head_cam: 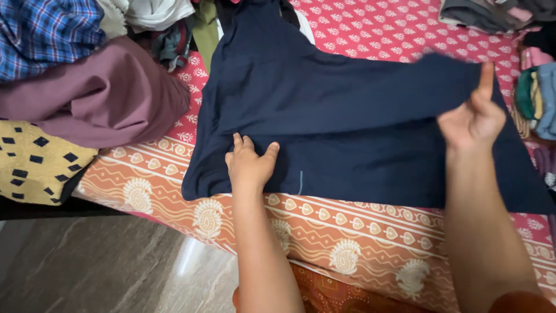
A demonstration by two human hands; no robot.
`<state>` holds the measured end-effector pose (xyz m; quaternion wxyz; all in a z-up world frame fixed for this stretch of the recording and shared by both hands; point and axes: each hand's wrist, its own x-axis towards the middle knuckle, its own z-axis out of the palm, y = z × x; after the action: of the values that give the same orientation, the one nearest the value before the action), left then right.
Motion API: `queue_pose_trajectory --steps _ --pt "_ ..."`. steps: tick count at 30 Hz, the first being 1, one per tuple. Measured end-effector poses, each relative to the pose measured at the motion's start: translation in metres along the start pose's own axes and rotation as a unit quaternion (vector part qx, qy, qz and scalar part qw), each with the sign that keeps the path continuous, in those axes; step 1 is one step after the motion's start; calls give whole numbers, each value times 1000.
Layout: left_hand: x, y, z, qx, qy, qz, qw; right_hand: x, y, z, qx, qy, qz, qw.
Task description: The person is folding various pieces of laundry, including a small blue patterned cloth and a navy blue shirt, on a bed.
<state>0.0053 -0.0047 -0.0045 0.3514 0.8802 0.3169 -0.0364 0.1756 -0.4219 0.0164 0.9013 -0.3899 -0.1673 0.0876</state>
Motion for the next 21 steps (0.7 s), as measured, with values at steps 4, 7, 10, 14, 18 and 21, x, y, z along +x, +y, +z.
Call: queue_pose_trajectory --steps 4,7,10,14,18,21 --pt "-2 5 -3 -5 2 -11 1000 -36 -2 -68 131 196 -19 972" --pt "-4 7 -3 -4 9 -13 1000 -44 -5 -104 100 329 -13 939" --pt "-5 8 -4 -18 25 -18 999 -32 -5 -133 -274 417 207 841" --pt "-4 1 2 -26 76 0 997 -22 -4 -49 -635 460 178 595" --pt "-5 1 0 -54 179 17 982 4 7 -32 -852 -7 4 523" --pt "-4 1 -1 -61 215 14 975 23 19 -47 -777 -174 131 591"
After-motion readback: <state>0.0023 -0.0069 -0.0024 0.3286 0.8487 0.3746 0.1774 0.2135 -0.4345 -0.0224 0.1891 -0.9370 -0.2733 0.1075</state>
